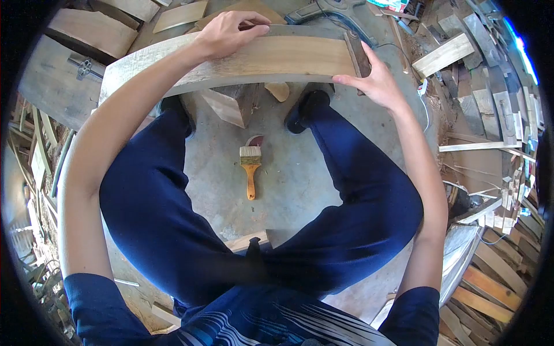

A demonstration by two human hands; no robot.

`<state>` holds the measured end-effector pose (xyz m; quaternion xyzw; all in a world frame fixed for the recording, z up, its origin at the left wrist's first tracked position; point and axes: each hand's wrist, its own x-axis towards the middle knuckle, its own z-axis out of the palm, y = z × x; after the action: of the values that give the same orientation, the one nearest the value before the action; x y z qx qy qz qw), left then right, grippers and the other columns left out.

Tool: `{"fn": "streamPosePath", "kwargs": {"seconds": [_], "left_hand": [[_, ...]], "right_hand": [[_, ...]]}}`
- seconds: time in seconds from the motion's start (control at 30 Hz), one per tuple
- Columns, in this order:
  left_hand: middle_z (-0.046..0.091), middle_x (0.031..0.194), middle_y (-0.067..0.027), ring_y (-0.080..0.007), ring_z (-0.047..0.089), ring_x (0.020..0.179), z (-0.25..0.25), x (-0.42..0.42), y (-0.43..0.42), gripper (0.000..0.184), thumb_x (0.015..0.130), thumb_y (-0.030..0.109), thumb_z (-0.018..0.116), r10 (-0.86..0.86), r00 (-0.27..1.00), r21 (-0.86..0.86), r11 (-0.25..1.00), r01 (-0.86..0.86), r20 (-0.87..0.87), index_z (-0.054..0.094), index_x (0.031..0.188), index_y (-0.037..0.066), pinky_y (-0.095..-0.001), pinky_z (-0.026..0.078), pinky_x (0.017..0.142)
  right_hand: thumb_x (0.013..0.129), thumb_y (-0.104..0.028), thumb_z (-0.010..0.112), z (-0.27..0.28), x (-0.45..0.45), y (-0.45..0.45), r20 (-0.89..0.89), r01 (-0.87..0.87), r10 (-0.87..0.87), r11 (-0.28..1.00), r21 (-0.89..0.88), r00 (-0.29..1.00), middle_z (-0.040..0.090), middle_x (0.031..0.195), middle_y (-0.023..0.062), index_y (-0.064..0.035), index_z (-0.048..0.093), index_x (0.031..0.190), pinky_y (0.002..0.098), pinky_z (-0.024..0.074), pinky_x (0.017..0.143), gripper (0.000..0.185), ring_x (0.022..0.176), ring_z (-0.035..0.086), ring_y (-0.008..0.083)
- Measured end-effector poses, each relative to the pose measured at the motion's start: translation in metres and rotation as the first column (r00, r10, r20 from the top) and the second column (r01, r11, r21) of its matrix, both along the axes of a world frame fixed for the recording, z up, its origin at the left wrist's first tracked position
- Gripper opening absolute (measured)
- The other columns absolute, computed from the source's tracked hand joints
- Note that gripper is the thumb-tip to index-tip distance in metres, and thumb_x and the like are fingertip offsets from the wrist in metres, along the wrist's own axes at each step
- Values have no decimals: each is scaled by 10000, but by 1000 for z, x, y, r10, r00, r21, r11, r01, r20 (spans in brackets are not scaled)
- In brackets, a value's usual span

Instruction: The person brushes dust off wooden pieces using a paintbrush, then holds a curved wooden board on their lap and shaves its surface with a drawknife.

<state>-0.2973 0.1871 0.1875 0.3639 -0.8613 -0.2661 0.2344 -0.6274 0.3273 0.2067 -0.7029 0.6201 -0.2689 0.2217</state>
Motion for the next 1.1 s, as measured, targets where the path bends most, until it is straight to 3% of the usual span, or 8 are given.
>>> {"fn": "streamPosePath", "kwargs": {"seconds": [0.1,0.23,0.33,0.4,0.6,0.7,0.87,1.1], "left_hand": [[738,1142,-173,-301,706,1088,0,4,-3,475,877,382,629,-68,995,-29,997,66,-77,702,1244,89,-383,530,977],[737,1147,-166,-299,703,1090,-2,4,-1,483,851,346,641,-44,999,-42,998,43,-23,691,1252,84,-382,524,986],[736,1151,-157,-296,701,1091,-2,0,0,468,859,331,642,-17,1000,-75,997,18,8,686,1251,78,-381,525,986],[736,1153,-150,-294,700,1091,-1,0,2,453,865,315,639,-27,1000,-97,995,26,-5,687,1248,79,-382,526,987],[737,1145,-149,-291,698,1094,0,0,5,416,883,288,618,-9,1000,-75,997,9,-11,695,1240,90,-386,524,996],[737,1145,-149,-292,699,1090,0,0,4,412,882,286,616,2,1000,-91,996,-1,11,699,1240,99,-387,525,998],[736,1150,-151,-295,704,1075,1,0,3,411,877,288,618,2,1000,-76,997,-1,21,704,1236,107,-392,528,996],[734,1156,-154,-303,700,1084,1,0,4,417,873,292,621,2,1000,-33,999,-2,5,704,1239,110,-390,528,998]], "right_hand": [[656,-521,917,8,5,4,42,-6,4,999,39,999,618,1373,187,-40,395,1523,388,418,1108,1121,1298,574,296],[648,-542,916,10,5,4,22,75,-80,986,151,997,643,1332,179,-17,377,1530,373,496,997,1160,1191,636,284],[635,-557,918,-1,-1,-1,-63,44,-44,999,6,997,664,1280,179,27,343,1538,342,566,815,1220,1027,687,244],[622,-571,920,5,2,3,-13,28,-28,999,27,1000,670,1244,199,71,312,1539,317,580,692,1274,891,708,215],[595,-615,918,9,3,3,-56,123,-115,980,159,992,661,1193,274,140,238,1537,308,570,629,1386,674,680,185],[595,-638,907,11,3,3,-104,137,-119,971,194,988,638,1251,300,138,236,1538,347,584,785,1394,873,723,261],[584,-682,886,-5,-9,-3,-174,96,-85,994,58,981,550,1382,345,136,246,1534,408,417,1110,1408,1311,551,371],[590,-685,879,-3,-8,-2,-176,108,-92,991,83,980,552,1391,336,134,272,1528,408,409,1126,1385,1335,545,375]]}}
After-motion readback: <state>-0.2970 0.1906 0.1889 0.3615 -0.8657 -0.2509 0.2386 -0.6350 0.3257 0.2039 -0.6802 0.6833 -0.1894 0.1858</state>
